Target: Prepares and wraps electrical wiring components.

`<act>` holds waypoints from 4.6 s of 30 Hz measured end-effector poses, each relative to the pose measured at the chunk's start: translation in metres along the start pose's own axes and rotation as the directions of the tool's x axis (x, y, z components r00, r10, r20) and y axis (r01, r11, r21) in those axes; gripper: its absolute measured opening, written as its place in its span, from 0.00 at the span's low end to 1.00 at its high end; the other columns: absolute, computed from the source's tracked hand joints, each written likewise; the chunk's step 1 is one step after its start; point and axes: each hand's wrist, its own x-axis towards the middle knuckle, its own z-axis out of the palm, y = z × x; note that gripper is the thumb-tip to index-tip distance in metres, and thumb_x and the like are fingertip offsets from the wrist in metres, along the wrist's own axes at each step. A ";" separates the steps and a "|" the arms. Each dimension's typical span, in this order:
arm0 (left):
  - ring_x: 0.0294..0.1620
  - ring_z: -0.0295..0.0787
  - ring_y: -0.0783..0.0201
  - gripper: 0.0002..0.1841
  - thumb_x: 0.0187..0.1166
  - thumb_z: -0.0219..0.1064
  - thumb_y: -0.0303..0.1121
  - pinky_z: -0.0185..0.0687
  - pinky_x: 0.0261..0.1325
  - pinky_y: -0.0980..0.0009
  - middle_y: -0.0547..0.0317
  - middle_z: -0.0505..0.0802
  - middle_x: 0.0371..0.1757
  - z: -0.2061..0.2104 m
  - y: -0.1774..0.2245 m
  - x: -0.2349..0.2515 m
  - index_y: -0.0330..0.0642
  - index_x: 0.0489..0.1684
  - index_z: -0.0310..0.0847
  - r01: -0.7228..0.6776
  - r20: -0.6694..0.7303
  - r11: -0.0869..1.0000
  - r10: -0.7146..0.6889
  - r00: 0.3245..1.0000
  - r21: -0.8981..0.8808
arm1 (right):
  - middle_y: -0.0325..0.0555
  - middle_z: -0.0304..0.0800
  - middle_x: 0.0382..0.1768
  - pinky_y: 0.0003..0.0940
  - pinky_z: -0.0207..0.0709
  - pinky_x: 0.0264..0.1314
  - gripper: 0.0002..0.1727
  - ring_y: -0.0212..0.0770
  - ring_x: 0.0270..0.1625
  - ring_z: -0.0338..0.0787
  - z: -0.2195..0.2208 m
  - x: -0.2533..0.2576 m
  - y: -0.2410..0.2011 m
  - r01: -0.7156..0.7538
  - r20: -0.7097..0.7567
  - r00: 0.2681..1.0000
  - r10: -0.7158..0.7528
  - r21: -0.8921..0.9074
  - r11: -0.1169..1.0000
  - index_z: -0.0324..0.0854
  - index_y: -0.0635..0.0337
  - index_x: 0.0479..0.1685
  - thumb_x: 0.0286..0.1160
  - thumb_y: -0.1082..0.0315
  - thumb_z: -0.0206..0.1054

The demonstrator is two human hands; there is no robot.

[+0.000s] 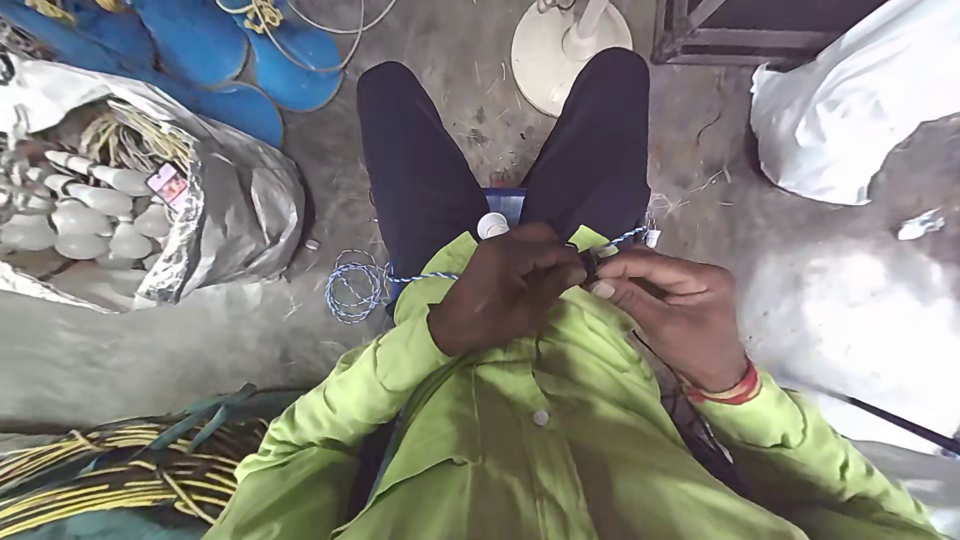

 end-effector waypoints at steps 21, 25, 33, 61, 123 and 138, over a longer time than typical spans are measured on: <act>0.25 0.77 0.73 0.11 0.89 0.57 0.31 0.73 0.27 0.78 0.61 0.85 0.28 0.002 0.004 0.000 0.38 0.40 0.84 0.327 0.015 0.847 -0.354 0.935 -0.420 | 0.32 0.93 0.41 0.25 0.86 0.54 0.05 0.29 0.47 0.89 0.000 0.006 0.000 0.058 0.054 0.997 -0.057 -0.033 0.998 0.93 0.55 0.41 0.75 0.66 0.75; 0.31 0.80 0.73 0.10 0.88 0.57 0.30 0.78 0.37 0.77 0.63 0.86 0.31 0.001 0.003 -0.001 0.38 0.40 0.84 0.313 0.006 0.844 -0.345 0.939 -0.436 | 0.32 0.93 0.41 0.26 0.86 0.54 0.04 0.29 0.48 0.90 -0.001 0.005 0.001 0.059 0.055 0.997 -0.057 -0.026 0.998 0.93 0.56 0.41 0.74 0.66 0.75; 0.34 0.84 0.71 0.08 0.86 0.61 0.27 0.83 0.37 0.75 0.58 0.89 0.38 -0.006 -0.004 0.003 0.32 0.48 0.85 0.163 -0.047 0.914 -0.194 0.980 -0.371 | 0.29 0.93 0.41 0.22 0.87 0.45 0.06 0.24 0.40 0.89 -0.001 0.000 0.003 0.014 -0.008 1.000 -0.014 0.102 0.995 0.90 0.55 0.48 0.76 0.68 0.73; 0.42 0.90 0.70 0.16 0.76 0.70 0.23 0.90 0.45 0.74 0.52 0.93 0.54 0.006 -0.018 0.003 0.33 0.61 0.88 0.060 -0.008 0.982 -0.060 0.998 0.182 | 0.34 0.90 0.34 0.16 0.79 0.36 0.11 0.19 0.33 0.83 0.000 0.010 0.002 0.100 0.015 0.995 -0.100 -0.257 0.961 0.92 0.62 0.45 0.81 0.64 0.68; 0.42 0.89 0.66 0.11 0.80 0.66 0.19 0.89 0.44 0.72 0.51 0.93 0.48 0.004 -0.015 -0.007 0.30 0.56 0.89 0.191 -0.085 0.932 -0.227 0.970 -0.308 | 0.37 0.90 0.45 0.24 0.87 0.47 0.40 0.30 0.42 0.89 0.018 0.006 0.007 -0.109 -0.066 0.991 0.114 0.069 0.992 0.53 0.58 0.90 0.78 0.75 0.66; 0.36 0.92 0.68 0.12 0.80 0.67 0.20 0.90 0.41 0.72 0.51 0.96 0.42 -0.004 -0.017 -0.005 0.30 0.58 0.88 0.362 0.095 0.871 -0.351 0.932 -0.332 | 0.37 0.90 0.45 0.28 0.88 0.52 0.39 0.30 0.45 0.90 0.018 0.002 0.016 0.035 -0.007 0.999 -0.035 -0.058 0.998 0.57 0.63 0.88 0.76 0.73 0.70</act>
